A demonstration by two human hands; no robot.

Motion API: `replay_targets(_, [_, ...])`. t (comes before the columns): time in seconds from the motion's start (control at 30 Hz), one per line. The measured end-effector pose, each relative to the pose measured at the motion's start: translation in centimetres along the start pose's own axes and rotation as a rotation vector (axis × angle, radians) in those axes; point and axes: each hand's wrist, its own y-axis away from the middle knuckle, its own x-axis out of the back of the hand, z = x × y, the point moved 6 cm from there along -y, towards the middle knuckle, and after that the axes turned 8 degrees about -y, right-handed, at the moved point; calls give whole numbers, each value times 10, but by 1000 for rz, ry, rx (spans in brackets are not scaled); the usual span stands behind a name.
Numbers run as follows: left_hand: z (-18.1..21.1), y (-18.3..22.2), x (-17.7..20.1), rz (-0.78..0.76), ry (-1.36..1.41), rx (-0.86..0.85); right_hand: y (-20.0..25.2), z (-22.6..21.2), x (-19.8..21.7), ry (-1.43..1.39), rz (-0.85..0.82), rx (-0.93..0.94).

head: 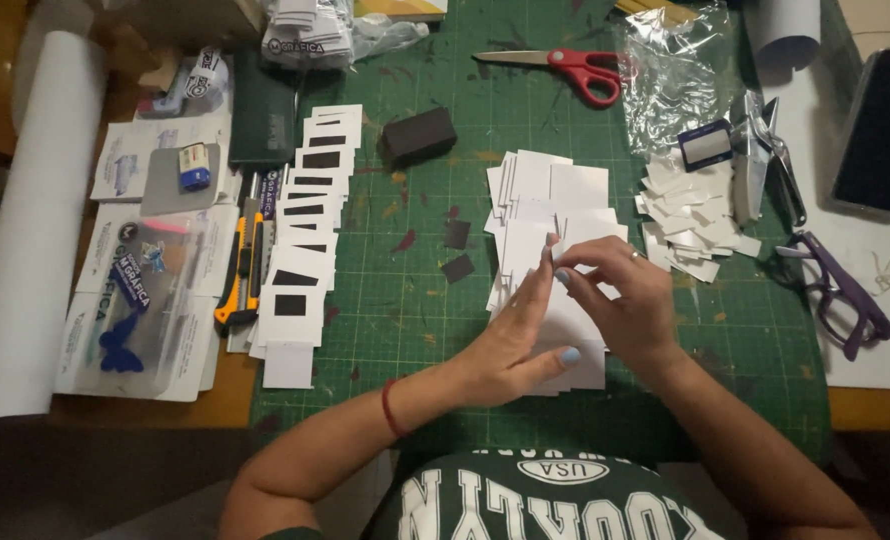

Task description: Assembling small white paper frames by attaching black adhesive strips to them on a cutting mat.

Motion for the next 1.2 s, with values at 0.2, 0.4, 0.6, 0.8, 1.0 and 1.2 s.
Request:
replay_targets(0.2, [-5,0,-1,25,-86,15,5,1,-3,91,-5,41])
replay_targets(0.4, [-9,0,-4,27,-132,8,10,7,-3,105,-3,22])
replay_targets(0.6, [-5,1,-1,9,-18,4,11,19,-1,62,2,-11])
replay_targets(0.8, [-2,-3,7,-16,171,45,1,8,0,-115,-10,-107])
replay_targets(1.0, [-2,-4,7,-9,188,37,3,13,1,-191,-54,-126])
replay_targets(1.2, [-4,-3,5,6,188,43,3,9,1,-165,-75,-156])
